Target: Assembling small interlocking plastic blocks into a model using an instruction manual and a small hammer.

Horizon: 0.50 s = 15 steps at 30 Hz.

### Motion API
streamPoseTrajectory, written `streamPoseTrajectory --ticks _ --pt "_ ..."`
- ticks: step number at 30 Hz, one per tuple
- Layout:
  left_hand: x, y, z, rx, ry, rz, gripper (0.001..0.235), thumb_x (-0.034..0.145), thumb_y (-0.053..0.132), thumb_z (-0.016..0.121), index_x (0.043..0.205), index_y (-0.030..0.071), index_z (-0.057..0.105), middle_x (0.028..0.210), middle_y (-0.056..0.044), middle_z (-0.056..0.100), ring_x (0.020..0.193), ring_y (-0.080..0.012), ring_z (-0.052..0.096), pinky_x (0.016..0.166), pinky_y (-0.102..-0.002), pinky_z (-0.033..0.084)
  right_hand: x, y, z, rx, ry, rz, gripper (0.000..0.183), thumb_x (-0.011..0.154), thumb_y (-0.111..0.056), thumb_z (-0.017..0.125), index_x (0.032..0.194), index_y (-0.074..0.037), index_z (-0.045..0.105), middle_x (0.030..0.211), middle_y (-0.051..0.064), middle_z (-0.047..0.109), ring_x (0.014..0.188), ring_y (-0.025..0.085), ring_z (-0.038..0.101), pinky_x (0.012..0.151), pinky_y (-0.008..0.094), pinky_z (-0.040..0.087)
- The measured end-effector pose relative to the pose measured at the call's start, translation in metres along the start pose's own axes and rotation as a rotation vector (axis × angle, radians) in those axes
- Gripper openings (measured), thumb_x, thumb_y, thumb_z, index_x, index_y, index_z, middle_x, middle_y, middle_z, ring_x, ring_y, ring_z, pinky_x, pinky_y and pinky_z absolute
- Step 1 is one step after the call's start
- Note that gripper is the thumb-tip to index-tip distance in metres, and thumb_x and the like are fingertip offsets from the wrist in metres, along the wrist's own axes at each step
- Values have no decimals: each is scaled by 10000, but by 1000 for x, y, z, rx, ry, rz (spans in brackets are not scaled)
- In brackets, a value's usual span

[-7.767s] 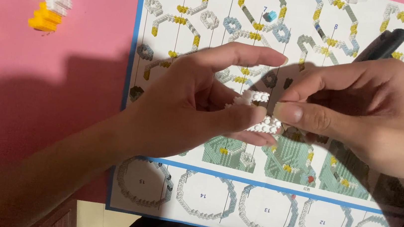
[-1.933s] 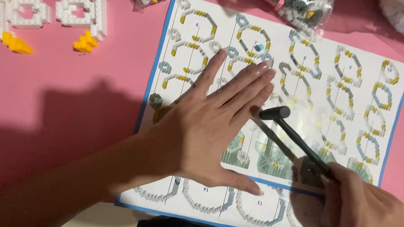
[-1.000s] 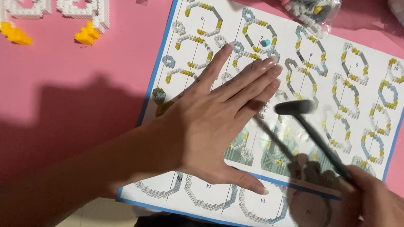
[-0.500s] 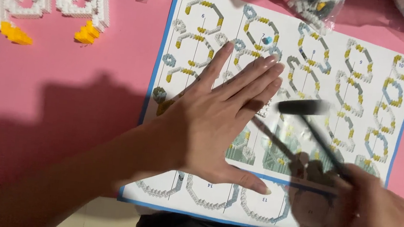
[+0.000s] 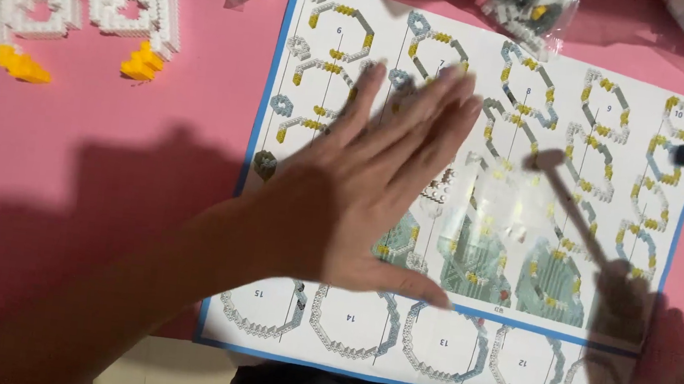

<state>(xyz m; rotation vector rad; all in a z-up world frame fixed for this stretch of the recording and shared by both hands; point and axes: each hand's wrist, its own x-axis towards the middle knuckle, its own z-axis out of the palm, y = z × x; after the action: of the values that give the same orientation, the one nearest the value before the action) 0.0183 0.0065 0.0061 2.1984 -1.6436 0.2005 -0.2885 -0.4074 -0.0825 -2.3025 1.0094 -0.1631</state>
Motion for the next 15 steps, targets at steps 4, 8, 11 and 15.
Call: streamPoseTrajectory --ticks 4,8,11,15 --pt "9 -8 2 85 -97 -79 1239 963 948 721 1627 -34 358 1742 -240 213 1644 -405 152 1331 -690 116 -26 -46 28 -28 97 -143 353 1376 -270 420 1534 19 547 1025 179 606 891 264 551 835 348 421" --pt "12 -12 4 -122 79 -18 669 914 456 976 1271 -54 730 1605 -302 489 1556 -453 291 1284 -718 206 -39 -117 20 -197 112 -371 172 1351 42 594 1475 113 689 1175 247 688 828 308 611 754 401 495" --pt "16 -8 -1 -140 110 13 533 836 361 1044 1116 -16 792 1532 -275 589 1519 -448 369 1259 -692 322 -16 -115 20 -118 44 -531 144 1283 146 642 1422 180 629 1283 371 668 1084 421 677 942 461 542" --pt "17 -8 3 -204 147 19 502 796 261 1088 1010 -16 729 1461 -267 646 1483 -464 441 1244 -687 377 -2 -112 18 -244 22 -554 200 1315 47 639 1490 131 689 1225 281 648 1068 371 628 1011 444 488"
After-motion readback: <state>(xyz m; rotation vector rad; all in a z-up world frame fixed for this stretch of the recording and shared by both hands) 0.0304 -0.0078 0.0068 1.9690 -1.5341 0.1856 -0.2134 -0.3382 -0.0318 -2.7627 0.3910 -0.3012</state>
